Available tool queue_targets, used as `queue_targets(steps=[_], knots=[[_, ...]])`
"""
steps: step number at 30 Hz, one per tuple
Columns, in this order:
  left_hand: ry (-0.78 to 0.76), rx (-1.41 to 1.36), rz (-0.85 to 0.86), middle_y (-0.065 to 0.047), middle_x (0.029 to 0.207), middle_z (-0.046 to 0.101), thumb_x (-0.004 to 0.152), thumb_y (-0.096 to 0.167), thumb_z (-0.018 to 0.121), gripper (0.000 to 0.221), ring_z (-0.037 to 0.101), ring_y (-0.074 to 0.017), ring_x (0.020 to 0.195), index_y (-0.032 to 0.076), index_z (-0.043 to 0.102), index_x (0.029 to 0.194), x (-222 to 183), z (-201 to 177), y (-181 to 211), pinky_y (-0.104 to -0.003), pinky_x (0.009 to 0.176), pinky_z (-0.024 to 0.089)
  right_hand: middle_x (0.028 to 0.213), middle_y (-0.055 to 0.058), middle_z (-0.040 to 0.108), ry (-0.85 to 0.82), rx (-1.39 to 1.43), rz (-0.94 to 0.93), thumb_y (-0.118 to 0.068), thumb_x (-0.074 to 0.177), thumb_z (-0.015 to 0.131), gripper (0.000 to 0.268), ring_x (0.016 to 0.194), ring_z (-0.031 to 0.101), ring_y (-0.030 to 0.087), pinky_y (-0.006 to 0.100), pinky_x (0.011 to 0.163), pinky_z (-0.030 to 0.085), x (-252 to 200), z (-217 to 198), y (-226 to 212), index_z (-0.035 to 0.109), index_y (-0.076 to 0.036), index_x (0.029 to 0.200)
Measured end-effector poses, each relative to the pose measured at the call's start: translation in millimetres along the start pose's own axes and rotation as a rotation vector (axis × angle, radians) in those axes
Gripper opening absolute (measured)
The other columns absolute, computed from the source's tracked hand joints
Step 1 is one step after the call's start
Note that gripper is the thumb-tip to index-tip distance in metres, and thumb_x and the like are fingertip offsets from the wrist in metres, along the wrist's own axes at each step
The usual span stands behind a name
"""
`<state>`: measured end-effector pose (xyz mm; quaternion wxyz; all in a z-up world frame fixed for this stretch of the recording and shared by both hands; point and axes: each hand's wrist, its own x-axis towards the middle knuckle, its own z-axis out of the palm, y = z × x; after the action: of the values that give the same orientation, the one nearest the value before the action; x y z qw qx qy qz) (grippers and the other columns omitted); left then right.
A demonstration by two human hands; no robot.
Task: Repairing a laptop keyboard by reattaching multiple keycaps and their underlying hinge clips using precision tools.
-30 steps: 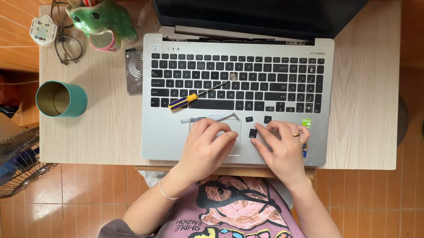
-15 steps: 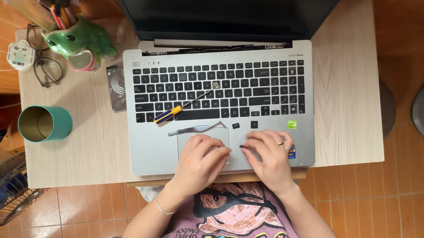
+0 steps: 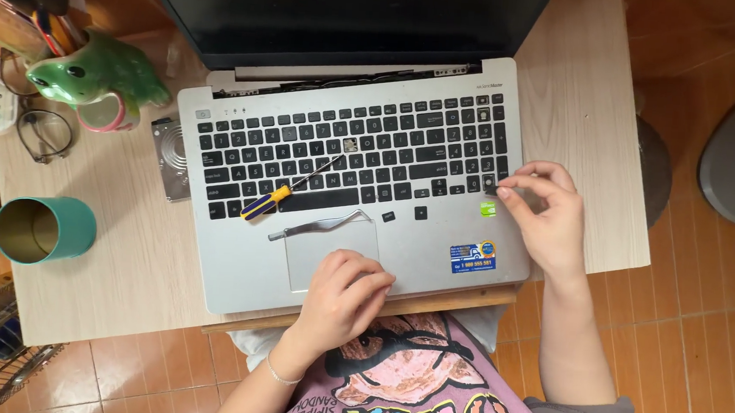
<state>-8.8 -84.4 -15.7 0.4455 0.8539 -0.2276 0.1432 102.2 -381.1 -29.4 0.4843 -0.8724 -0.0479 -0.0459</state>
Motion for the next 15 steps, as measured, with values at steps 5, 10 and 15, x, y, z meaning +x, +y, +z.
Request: queue_targets(steps=[5, 10, 15], knots=[[-0.003, 0.03, -0.008, -0.003, 0.099, 0.066, 0.083, 0.004, 0.077, 0.021, 0.059, -0.0266, 0.092, 0.007, 0.069, 0.102, -2.1, 3.4, -0.5, -0.04, 0.081, 0.049, 0.113, 0.006, 0.06, -0.025, -0.073, 0.004, -0.006, 0.089, 0.079, 0.015, 0.112, 0.059, 0.02, 0.032, 0.096, 0.049, 8.8, 6.8, -0.6, 0.079, -0.006, 0.104], [-0.032, 0.054, 0.001, -0.002, 0.099, 0.066, 0.083, 0.005, 0.077, 0.021, 0.06, -0.0254, 0.092, 0.008, 0.069, 0.102, 0.3, 5.2, 0.5, -0.04, 0.082, 0.048, 0.114, 0.005, 0.058, -0.03, -0.057, -0.004, -0.006, 0.091, 0.079, 0.014, 0.112, 0.058, 0.02, 0.032, 0.097, 0.049, 14.9, 9.1, 7.6, 0.078, -0.006, 0.105], [-0.051, 0.093, 0.028, -0.002, 0.1, 0.065, 0.084, 0.007, 0.078, 0.021, 0.06, -0.0244, 0.093, 0.009, 0.069, 0.103, 1.1, 7.1, 0.9, -0.039, 0.083, 0.048, 0.114, 0.007, 0.058, -0.044, -0.112, -0.045, -0.006, 0.092, 0.079, 0.012, 0.113, 0.057, 0.022, 0.033, 0.097, 0.048, 18.1, 7.8, 8.4, 0.077, -0.005, 0.104]])
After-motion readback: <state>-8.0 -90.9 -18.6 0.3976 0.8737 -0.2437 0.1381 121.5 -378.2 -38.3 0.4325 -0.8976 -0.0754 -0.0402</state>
